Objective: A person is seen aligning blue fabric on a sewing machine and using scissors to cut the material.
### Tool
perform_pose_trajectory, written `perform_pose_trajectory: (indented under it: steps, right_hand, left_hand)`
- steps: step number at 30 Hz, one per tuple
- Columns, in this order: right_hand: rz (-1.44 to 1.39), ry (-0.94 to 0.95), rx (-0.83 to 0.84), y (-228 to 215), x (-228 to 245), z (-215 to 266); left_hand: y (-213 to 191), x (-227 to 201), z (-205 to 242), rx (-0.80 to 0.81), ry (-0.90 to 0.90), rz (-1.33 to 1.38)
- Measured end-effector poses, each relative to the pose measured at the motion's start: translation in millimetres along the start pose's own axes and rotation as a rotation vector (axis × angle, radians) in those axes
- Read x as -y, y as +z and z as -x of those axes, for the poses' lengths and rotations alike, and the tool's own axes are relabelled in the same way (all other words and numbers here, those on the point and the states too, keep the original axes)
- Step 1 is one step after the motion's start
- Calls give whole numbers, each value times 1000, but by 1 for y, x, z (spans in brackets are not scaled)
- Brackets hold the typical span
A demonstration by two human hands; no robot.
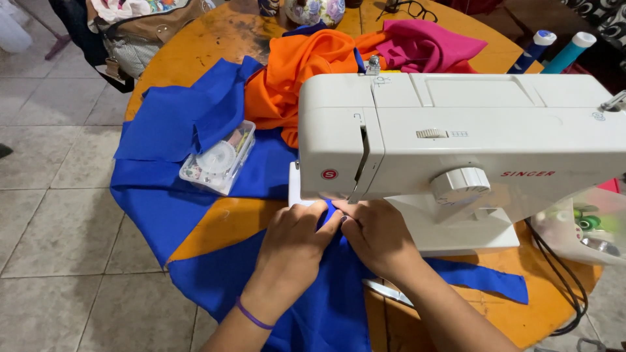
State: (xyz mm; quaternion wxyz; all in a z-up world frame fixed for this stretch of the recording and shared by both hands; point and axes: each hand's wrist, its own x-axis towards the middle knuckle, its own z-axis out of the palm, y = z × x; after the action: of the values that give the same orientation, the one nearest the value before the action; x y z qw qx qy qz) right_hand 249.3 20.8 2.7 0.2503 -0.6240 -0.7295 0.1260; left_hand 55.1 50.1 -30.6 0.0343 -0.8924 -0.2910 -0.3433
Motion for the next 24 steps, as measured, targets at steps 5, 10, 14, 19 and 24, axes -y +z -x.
perform_pose_trajectory:
  steps: [5, 10, 14, 19, 24]
  right_hand:
    - [-43, -48, -23, -5, 10, -2]
    - [2, -13, -40, 17, -24, 2]
    - [-150, 212, -105, 31, -62, -3]
    - [-234, 234, -176, 17, -73, -19]
    - [-176, 210, -188, 10, -73, -40]
  left_hand:
    - [8, 10, -1, 27, 11, -7]
    - [9, 23, -1, 4, 83, -21]
    - [5, 29, -6, 228, 15, -14]
    - [12, 35, -5, 205, 39, -8]
    - [10, 36, -6, 223, 56, 10]
